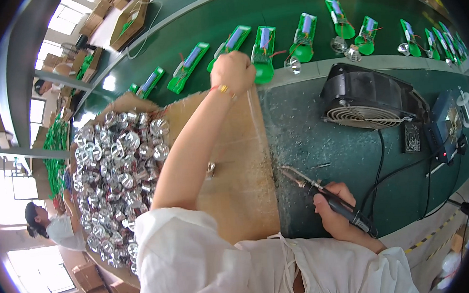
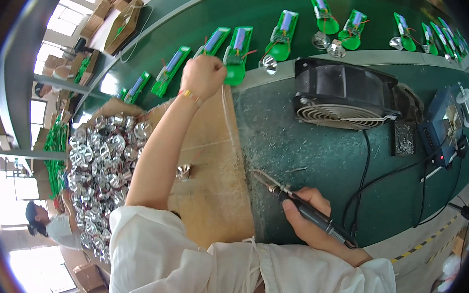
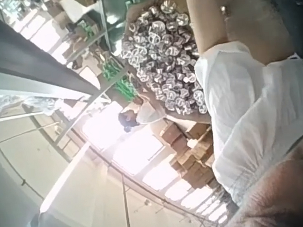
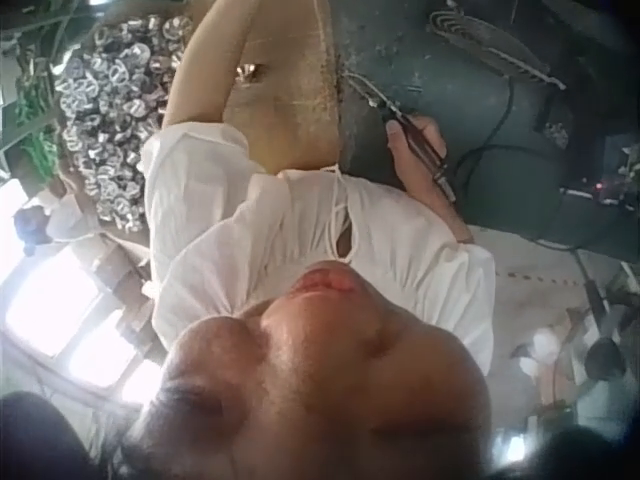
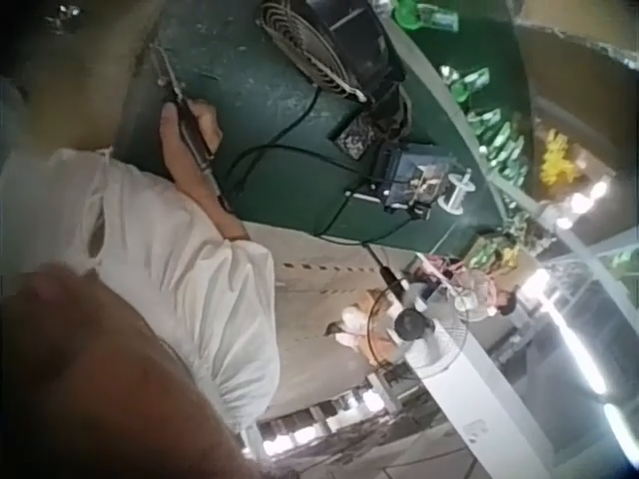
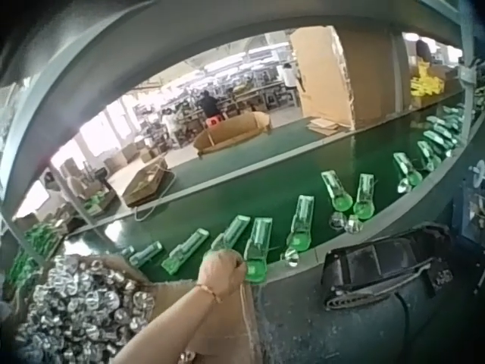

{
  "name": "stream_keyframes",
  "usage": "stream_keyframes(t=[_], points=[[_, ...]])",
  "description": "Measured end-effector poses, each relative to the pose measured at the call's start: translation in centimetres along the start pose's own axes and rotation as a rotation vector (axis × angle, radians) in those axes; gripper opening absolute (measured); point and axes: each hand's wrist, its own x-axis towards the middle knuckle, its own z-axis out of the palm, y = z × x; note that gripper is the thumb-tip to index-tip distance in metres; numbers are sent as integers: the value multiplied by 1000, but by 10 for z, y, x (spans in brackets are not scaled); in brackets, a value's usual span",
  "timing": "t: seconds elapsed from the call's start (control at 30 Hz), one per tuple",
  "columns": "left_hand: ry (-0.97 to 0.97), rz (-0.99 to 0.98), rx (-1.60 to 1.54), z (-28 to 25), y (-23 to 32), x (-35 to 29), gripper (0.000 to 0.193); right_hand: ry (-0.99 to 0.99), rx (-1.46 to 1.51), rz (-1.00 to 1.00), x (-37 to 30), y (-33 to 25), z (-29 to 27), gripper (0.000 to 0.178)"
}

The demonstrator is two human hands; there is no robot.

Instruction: Soldering wires and components onto a circuit board equipped with a battery and light reflectors.

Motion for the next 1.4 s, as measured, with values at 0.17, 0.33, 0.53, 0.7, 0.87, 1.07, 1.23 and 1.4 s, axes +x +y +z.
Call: stream_keyframes(t=[0.17, 0.33, 0.53, 0.7, 0.87, 1.07, 1.23, 1.4], points=[[78, -17, -231, -36, 7, -166, 14, 50, -13, -8, 4, -9, 6, 15], [138, -185, -335, -5, 16, -278, 15, 54, 21, -114, 7, -7, 13, 14], [295, -151, -163, -27, -34, -238, 16, 120, 15, -72, 5, -4, 16, 14], [252, -61, 171, 9, -46, -203, 15, 131, 40, -92, 0, -8, 17, 14], [235, -109, -81, -5, -51, -223, 15, 115, 52, -78, -3, -10, 15, 14], [103, -373, -618, -36, -9, -282, 12, 121, 78, -97, -13, -21, 6, 14], [-77, -559, -1136, -29, -4, -307, 20, -61, 56, -82, -36, -28, 4, 12], [-19, -416, -986, -10, 7, -299, 17, -153, 24, -146, -41, -33, 30, 17]])
